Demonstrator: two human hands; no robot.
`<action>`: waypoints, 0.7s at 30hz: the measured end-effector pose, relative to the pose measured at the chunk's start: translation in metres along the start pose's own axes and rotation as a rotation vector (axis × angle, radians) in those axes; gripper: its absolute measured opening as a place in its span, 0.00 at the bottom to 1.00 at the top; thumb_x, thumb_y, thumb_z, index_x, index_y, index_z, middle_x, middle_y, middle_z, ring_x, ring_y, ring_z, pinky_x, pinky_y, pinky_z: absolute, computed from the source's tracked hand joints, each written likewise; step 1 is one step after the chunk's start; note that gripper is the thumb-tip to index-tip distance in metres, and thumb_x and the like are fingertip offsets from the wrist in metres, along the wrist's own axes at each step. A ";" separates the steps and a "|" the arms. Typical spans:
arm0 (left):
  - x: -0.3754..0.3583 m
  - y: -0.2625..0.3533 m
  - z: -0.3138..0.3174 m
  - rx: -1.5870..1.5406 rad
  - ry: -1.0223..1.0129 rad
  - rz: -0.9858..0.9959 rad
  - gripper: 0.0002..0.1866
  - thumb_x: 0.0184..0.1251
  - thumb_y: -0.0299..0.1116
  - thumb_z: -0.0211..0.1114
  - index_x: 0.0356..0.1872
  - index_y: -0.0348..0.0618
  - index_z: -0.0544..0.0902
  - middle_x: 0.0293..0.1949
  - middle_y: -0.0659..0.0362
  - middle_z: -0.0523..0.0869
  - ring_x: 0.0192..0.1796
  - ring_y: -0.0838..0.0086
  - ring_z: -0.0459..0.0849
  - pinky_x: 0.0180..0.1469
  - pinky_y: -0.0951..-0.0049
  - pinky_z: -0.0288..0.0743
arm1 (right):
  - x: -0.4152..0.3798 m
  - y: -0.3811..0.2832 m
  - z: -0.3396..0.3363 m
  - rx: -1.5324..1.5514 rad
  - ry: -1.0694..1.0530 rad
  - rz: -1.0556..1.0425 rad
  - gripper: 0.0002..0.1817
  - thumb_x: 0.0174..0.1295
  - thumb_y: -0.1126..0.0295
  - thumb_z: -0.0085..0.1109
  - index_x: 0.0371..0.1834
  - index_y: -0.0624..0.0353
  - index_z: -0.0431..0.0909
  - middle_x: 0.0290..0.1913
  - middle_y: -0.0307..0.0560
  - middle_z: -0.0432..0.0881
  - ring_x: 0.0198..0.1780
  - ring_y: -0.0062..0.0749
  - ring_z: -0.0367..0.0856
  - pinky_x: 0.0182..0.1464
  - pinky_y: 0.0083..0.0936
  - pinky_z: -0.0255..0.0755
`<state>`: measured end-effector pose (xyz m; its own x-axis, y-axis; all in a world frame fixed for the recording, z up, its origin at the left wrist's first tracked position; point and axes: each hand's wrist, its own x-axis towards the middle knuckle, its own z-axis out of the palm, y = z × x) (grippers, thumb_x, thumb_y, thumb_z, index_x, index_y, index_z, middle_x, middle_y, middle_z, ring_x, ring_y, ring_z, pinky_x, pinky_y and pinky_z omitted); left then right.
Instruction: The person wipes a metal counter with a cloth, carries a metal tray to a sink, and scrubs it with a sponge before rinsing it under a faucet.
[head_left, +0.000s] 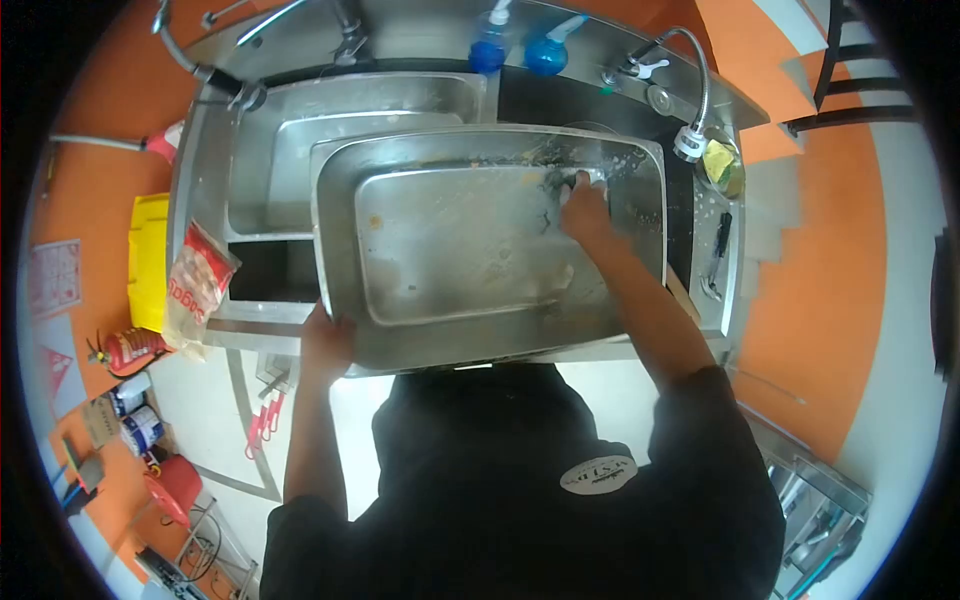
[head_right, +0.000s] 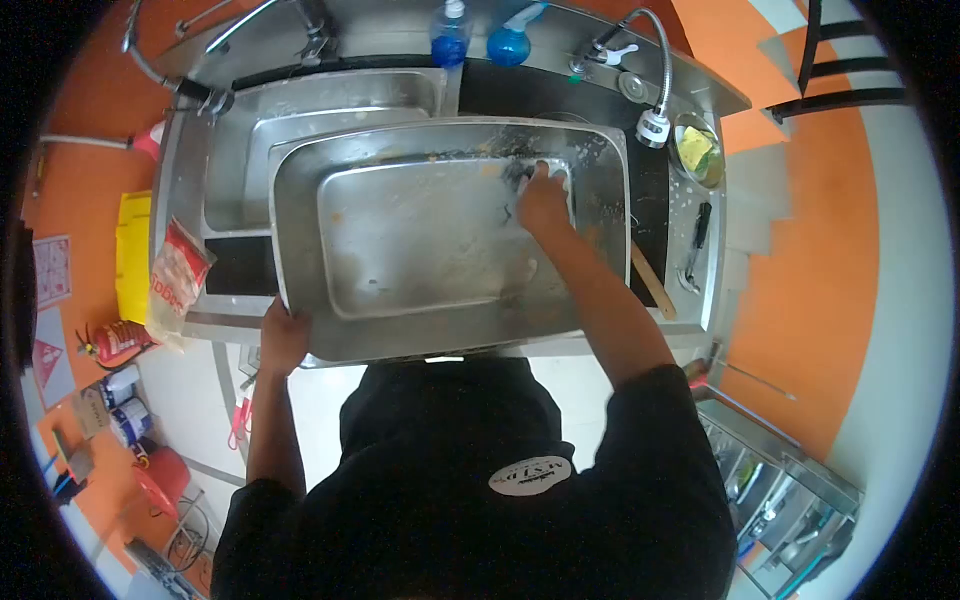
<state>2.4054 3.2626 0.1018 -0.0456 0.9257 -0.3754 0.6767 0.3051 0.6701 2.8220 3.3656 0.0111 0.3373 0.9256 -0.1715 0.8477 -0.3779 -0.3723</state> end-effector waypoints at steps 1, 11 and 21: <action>-0.004 -0.004 0.002 -0.022 -0.006 -0.005 0.18 0.62 0.29 0.55 0.53 0.37 0.78 0.43 0.42 0.86 0.49 0.48 0.85 0.51 0.57 0.77 | 0.002 -0.011 0.019 0.029 0.118 0.047 0.24 0.70 0.61 0.48 0.60 0.71 0.66 0.50 0.78 0.75 0.53 0.67 0.77 0.56 0.50 0.71; -0.026 0.003 0.017 -0.237 0.001 -0.099 0.16 0.58 0.22 0.52 0.47 0.32 0.78 0.39 0.39 0.86 0.47 0.41 0.83 0.50 0.51 0.76 | 0.007 -0.043 0.053 0.009 0.128 -0.022 0.15 0.62 0.66 0.54 0.49 0.62 0.81 0.40 0.64 0.77 0.46 0.56 0.77 0.50 0.48 0.72; -0.026 -0.005 0.020 -0.276 0.025 0.006 0.18 0.54 0.19 0.50 0.47 0.31 0.78 0.37 0.36 0.85 0.44 0.39 0.83 0.48 0.51 0.77 | 0.010 -0.054 0.063 0.159 0.078 -0.044 0.10 0.59 0.68 0.59 0.40 0.59 0.85 0.48 0.60 0.81 0.52 0.49 0.81 0.53 0.41 0.74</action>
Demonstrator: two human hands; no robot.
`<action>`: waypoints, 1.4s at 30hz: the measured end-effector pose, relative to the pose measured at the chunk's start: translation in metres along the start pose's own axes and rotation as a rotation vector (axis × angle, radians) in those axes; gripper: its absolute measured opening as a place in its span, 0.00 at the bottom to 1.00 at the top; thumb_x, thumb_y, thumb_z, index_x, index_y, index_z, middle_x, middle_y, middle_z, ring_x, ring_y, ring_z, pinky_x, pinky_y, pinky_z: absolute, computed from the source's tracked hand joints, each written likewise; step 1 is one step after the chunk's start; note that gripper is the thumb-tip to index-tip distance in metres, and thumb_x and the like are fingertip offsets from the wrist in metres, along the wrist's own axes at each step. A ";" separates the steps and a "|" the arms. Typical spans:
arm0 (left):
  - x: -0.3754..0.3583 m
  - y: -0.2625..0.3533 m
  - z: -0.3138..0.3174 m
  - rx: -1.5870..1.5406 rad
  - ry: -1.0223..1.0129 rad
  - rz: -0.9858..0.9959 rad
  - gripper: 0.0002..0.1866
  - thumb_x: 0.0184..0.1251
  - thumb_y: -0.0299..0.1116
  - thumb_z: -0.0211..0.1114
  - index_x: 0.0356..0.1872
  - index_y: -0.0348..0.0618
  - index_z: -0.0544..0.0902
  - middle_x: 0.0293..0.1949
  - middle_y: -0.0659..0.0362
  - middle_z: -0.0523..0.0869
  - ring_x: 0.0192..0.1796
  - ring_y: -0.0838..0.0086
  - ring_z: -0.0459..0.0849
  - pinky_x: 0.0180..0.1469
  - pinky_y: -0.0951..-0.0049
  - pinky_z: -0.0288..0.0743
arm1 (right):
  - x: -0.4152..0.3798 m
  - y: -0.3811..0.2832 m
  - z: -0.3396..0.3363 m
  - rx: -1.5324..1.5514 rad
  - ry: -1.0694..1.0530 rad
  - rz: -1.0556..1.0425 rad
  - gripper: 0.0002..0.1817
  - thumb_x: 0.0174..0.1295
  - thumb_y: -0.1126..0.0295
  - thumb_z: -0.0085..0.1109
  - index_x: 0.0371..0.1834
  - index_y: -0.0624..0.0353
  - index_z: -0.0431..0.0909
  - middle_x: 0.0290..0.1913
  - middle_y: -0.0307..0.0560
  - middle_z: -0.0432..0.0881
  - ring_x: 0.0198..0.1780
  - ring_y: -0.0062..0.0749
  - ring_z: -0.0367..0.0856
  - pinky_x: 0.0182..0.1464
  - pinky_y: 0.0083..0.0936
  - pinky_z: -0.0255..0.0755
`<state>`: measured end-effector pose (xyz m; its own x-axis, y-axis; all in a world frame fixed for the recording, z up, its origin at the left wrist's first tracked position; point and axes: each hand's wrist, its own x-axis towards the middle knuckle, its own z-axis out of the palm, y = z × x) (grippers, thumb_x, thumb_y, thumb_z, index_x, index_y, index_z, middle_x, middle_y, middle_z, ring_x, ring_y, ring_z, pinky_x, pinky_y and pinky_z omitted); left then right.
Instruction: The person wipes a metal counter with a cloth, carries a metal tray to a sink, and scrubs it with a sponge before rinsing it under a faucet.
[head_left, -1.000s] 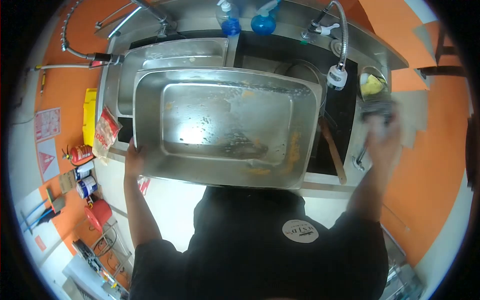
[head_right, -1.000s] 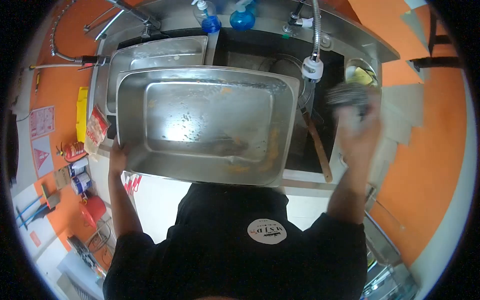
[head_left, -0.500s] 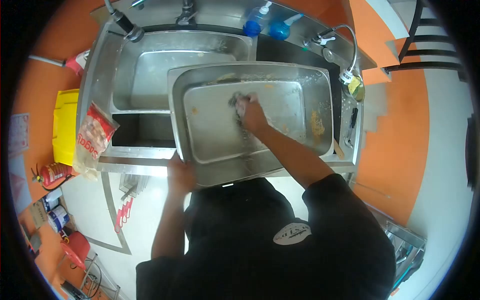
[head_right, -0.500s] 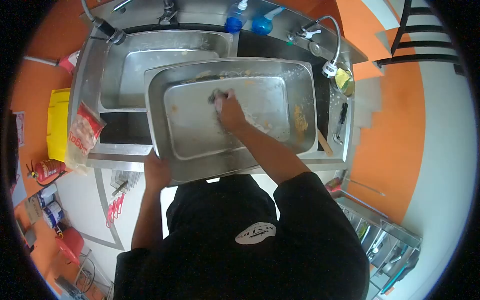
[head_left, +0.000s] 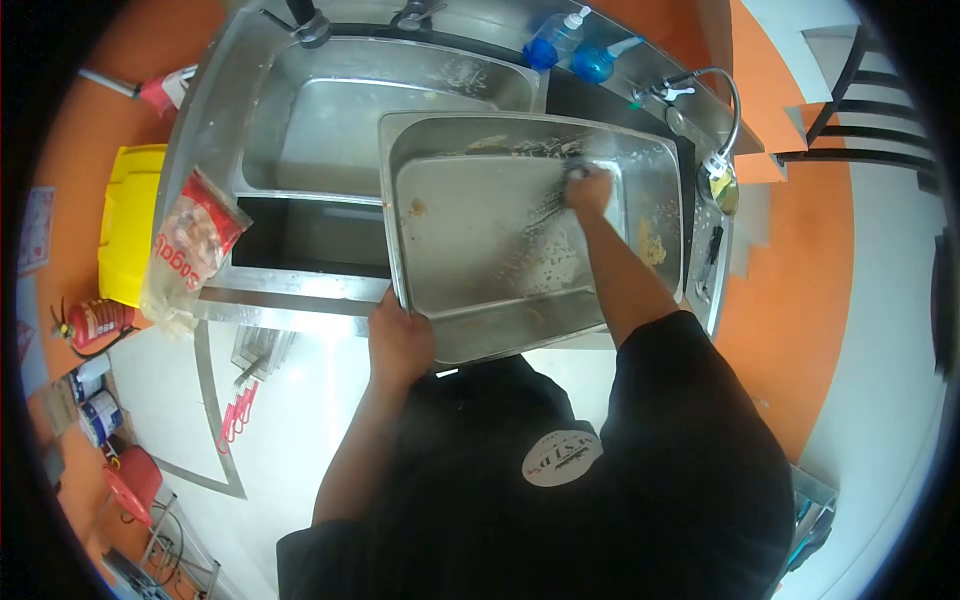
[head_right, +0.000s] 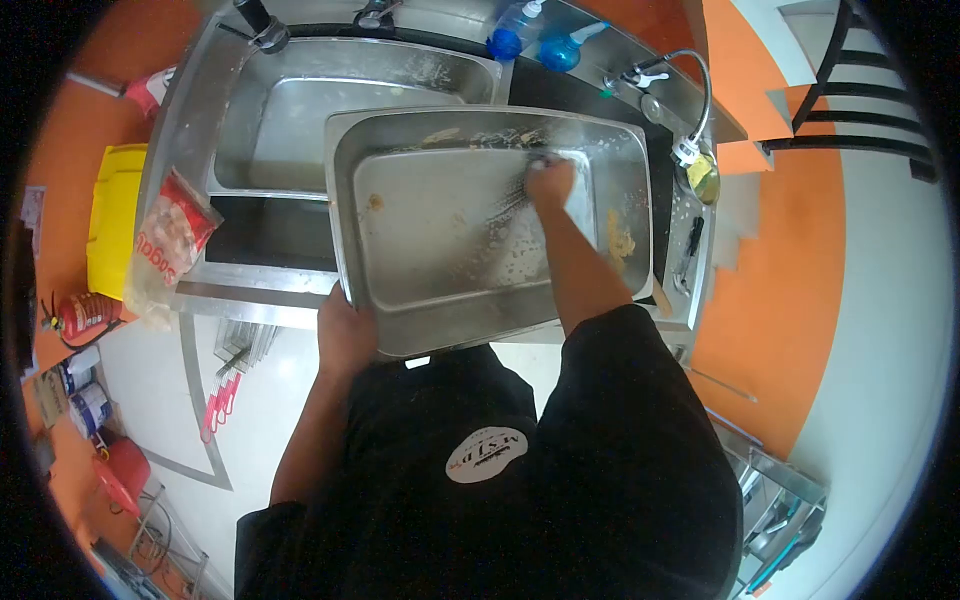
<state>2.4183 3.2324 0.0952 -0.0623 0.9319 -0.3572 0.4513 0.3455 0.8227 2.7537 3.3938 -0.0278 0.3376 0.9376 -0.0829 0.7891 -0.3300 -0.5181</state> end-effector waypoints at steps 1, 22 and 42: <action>0.000 0.003 0.000 0.003 -0.007 0.003 0.18 0.54 0.19 0.50 0.47 0.31 0.78 0.37 0.36 0.85 0.44 0.39 0.83 0.48 0.51 0.77 | -0.010 0.002 0.020 -0.081 0.078 -0.276 0.09 0.59 0.68 0.59 0.39 0.58 0.84 0.46 0.60 0.82 0.50 0.48 0.81 0.51 0.42 0.75; 0.016 -0.007 -0.007 -0.019 -0.017 0.038 0.23 0.53 0.19 0.49 0.54 0.30 0.75 0.39 0.33 0.83 0.46 0.37 0.81 0.51 0.50 0.75 | -0.089 -0.123 0.071 -0.135 -0.430 -0.860 0.09 0.57 0.67 0.59 0.40 0.57 0.78 0.42 0.56 0.76 0.45 0.54 0.80 0.45 0.45 0.76; 0.015 -0.006 -0.004 -0.091 0.006 0.018 0.28 0.54 0.16 0.48 0.60 0.36 0.74 0.46 0.40 0.85 0.52 0.45 0.83 0.55 0.59 0.75 | -0.082 0.036 -0.046 -0.549 -0.857 -0.680 0.16 0.59 0.69 0.57 0.48 0.62 0.72 0.48 0.60 0.74 0.55 0.57 0.76 0.58 0.49 0.71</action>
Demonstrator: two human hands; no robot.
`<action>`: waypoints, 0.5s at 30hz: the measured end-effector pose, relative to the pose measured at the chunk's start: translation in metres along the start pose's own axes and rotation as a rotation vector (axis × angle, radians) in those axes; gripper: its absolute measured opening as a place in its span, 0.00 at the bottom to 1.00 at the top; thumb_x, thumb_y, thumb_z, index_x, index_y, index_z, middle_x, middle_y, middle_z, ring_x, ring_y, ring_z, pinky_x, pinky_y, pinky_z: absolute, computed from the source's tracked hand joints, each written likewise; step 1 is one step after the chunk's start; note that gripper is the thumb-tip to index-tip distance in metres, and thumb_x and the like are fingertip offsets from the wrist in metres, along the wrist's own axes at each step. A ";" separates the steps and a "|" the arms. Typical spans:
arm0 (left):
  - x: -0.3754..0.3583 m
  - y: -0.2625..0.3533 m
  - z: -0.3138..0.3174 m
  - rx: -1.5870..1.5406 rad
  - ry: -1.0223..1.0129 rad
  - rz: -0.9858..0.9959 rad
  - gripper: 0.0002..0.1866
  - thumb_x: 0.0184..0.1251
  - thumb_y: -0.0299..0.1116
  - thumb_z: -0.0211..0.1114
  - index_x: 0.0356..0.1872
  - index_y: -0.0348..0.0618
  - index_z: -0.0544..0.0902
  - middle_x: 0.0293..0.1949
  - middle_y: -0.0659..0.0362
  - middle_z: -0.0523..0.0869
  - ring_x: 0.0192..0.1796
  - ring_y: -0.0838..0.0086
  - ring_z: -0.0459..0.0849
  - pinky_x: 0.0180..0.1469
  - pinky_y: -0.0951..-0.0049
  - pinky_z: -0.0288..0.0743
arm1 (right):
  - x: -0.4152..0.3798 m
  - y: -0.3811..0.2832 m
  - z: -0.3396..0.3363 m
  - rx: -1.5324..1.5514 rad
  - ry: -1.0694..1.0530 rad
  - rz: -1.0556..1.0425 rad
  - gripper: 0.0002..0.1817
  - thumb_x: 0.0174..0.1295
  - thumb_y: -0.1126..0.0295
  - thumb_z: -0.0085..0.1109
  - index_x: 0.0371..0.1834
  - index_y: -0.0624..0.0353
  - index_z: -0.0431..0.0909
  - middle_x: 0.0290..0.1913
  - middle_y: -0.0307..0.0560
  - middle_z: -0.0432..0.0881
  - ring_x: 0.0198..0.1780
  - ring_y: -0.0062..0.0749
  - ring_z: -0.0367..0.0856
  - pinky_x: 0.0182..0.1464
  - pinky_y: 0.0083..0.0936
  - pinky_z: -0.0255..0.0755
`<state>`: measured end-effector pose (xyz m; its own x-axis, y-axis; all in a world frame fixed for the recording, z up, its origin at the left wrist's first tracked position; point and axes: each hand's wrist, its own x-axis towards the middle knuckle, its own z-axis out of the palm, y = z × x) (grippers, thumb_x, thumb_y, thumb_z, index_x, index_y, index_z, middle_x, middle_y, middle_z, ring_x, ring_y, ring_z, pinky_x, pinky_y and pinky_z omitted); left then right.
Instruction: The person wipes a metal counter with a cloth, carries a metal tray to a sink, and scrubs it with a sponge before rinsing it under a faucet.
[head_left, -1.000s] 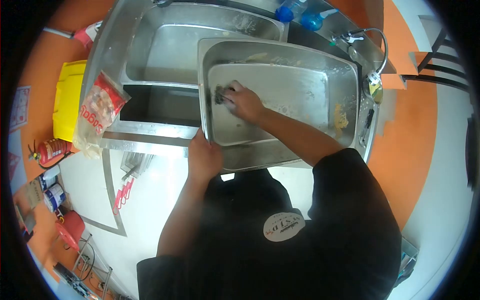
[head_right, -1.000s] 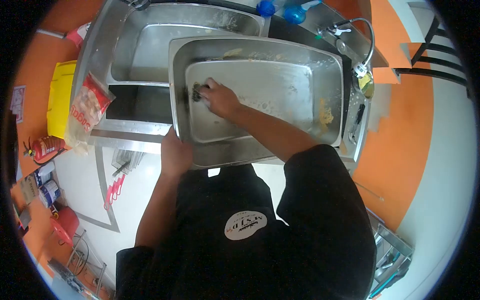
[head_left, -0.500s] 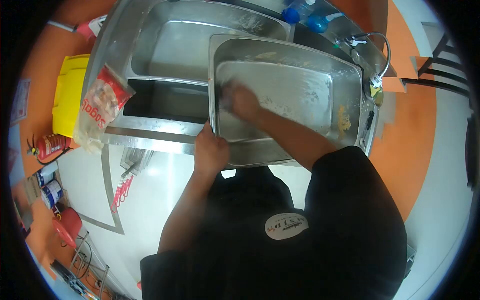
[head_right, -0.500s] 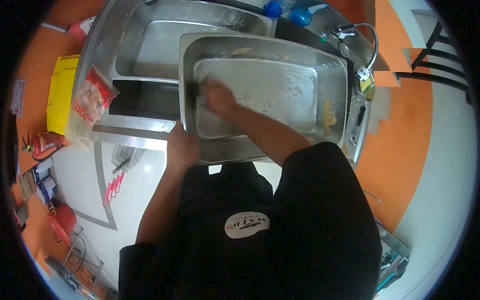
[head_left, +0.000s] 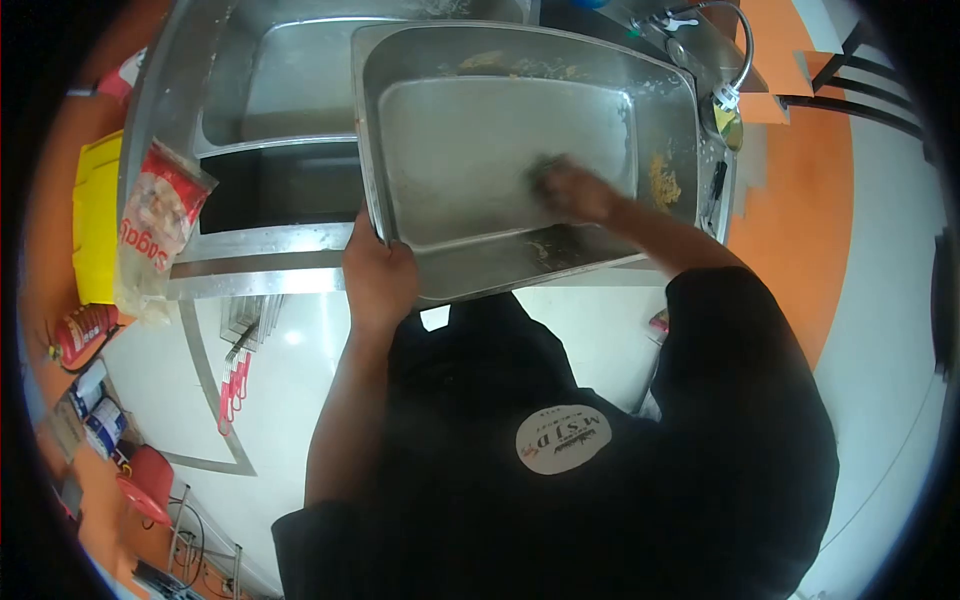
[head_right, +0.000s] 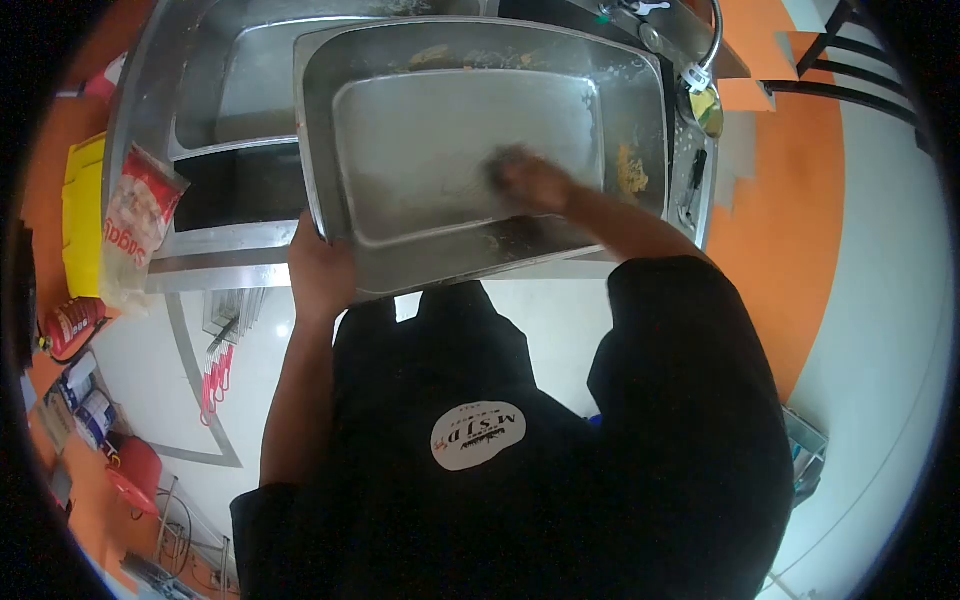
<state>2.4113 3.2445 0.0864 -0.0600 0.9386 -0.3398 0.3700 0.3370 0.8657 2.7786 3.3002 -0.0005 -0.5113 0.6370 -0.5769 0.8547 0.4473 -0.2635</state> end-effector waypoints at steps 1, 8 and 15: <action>0.000 -0.002 0.001 -0.012 0.000 0.001 0.28 0.54 0.16 0.48 0.60 0.36 0.74 0.46 0.40 0.85 0.53 0.46 0.83 0.56 0.60 0.75 | -0.016 0.049 0.012 0.027 0.178 0.091 0.16 0.60 0.73 0.56 0.51 0.62 0.72 0.48 0.60 0.74 0.55 0.57 0.75 0.58 0.49 0.70; -0.002 0.001 0.006 -0.040 0.035 -0.004 0.27 0.54 0.16 0.47 0.59 0.36 0.75 0.46 0.41 0.85 0.53 0.47 0.83 0.56 0.62 0.75 | -0.018 0.004 0.018 0.002 0.402 0.005 0.22 0.57 0.72 0.59 0.56 0.60 0.72 0.58 0.67 0.72 0.57 0.59 0.75 0.58 0.43 0.73; -0.001 0.001 0.006 0.070 0.063 -0.007 0.21 0.55 0.18 0.50 0.51 0.36 0.77 0.42 0.42 0.85 0.50 0.46 0.84 0.53 0.58 0.76 | 0.098 -0.137 0.005 0.169 0.255 -0.358 0.10 0.60 0.69 0.58 0.45 0.51 0.79 0.52 0.52 0.75 0.50 0.49 0.80 0.53 0.42 0.75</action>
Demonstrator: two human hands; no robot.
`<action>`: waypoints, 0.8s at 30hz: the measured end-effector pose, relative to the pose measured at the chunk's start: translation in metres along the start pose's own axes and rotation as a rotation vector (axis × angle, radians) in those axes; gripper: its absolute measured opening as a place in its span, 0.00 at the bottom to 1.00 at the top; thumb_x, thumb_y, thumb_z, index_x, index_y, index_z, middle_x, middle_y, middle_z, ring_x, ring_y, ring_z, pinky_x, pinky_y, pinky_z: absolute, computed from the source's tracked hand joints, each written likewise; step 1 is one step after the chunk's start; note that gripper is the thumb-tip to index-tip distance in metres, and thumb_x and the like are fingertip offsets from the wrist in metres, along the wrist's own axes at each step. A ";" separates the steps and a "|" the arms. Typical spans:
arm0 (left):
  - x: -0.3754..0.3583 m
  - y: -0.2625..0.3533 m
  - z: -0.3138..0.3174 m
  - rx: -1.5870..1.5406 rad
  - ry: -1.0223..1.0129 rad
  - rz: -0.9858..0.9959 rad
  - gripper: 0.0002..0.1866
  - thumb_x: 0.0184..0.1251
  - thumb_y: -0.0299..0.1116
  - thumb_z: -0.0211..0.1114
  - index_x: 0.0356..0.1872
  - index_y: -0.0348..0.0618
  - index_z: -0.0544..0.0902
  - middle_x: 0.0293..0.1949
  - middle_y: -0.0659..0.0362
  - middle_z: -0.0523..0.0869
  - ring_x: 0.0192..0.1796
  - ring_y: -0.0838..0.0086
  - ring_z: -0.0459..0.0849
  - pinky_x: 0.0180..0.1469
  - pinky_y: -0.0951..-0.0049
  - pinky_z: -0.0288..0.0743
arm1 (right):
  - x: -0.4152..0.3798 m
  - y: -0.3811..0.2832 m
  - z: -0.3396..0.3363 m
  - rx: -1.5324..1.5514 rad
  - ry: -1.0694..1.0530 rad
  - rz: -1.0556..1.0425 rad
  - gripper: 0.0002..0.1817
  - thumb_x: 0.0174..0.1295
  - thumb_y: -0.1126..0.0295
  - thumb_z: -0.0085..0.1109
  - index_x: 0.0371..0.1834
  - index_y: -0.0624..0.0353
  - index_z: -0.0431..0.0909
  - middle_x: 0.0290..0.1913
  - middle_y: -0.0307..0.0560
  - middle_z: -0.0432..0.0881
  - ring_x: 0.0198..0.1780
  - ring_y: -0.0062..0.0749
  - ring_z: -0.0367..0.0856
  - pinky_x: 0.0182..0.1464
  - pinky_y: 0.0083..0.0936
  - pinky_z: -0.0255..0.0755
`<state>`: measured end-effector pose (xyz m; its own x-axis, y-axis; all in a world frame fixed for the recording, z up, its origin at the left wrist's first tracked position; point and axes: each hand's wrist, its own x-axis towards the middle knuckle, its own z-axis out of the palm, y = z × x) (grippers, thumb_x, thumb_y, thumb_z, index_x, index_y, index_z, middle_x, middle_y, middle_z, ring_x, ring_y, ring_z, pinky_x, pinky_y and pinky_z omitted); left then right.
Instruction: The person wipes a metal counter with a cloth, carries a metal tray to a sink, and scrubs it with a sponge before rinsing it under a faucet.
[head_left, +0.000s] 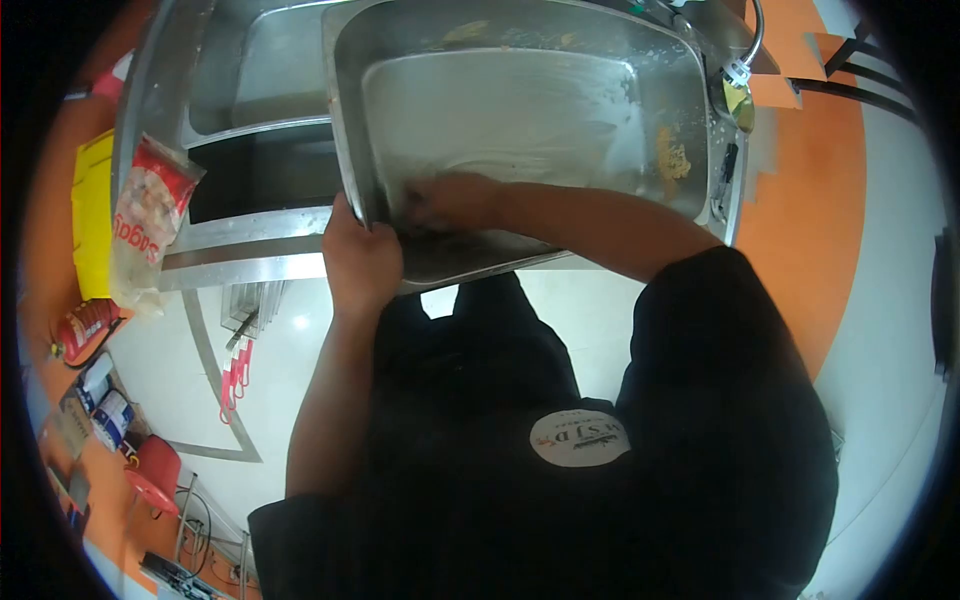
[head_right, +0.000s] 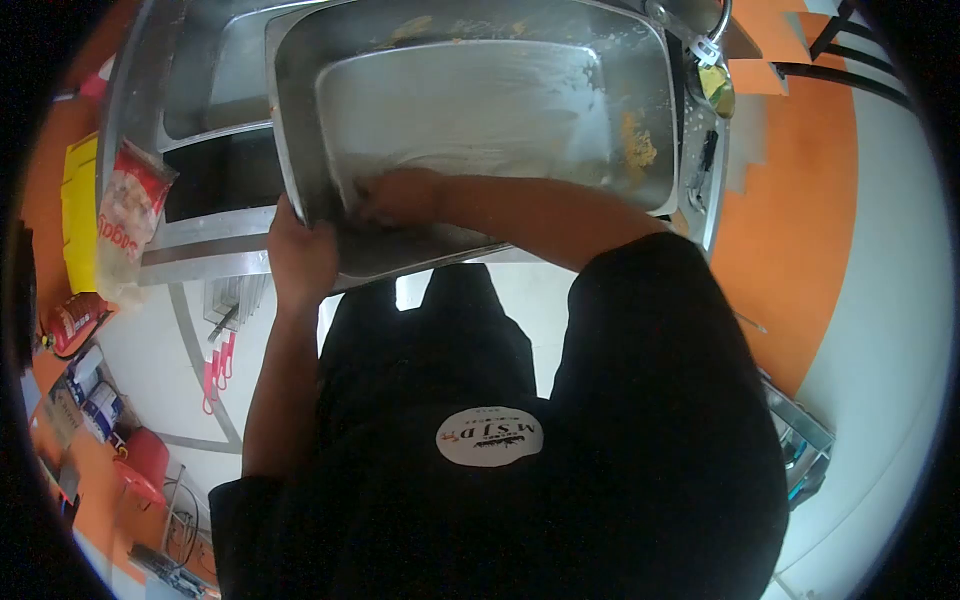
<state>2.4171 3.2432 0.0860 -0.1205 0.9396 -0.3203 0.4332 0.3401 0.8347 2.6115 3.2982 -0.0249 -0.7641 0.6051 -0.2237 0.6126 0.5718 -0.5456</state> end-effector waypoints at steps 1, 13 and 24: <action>0.001 -0.001 -0.002 0.011 -0.001 0.001 0.21 0.55 0.18 0.50 0.51 0.36 0.77 0.42 0.42 0.85 0.50 0.46 0.84 0.53 0.58 0.76 | -0.010 -0.005 -0.014 -0.008 -0.124 -0.032 0.10 0.59 0.68 0.59 0.44 0.51 0.79 0.52 0.50 0.75 0.50 0.49 0.80 0.53 0.42 0.75; 0.004 0.000 -0.004 0.000 -0.031 0.038 0.21 0.54 0.19 0.51 0.51 0.35 0.78 0.42 0.41 0.86 0.48 0.45 0.84 0.52 0.59 0.76 | -0.142 0.107 -0.040 0.076 0.026 0.228 0.16 0.59 0.70 0.62 0.51 0.59 0.79 0.51 0.56 0.77 0.58 0.53 0.76 0.61 0.40 0.71; -0.004 -0.002 0.004 -0.005 0.016 0.048 0.16 0.56 0.23 0.54 0.46 0.36 0.80 0.38 0.43 0.86 0.44 0.49 0.86 0.48 0.61 0.77 | -0.216 0.133 -0.057 -0.186 0.094 0.656 0.17 0.59 0.69 0.60 0.52 0.59 0.80 0.56 0.62 0.78 0.59 0.55 0.75 0.60 0.41 0.69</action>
<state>2.4199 3.2384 0.0835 -0.1140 0.9553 -0.2729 0.4347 0.2950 0.8509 2.8693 3.2752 -0.0028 -0.2079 0.8994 -0.3845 0.9734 0.1516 -0.1717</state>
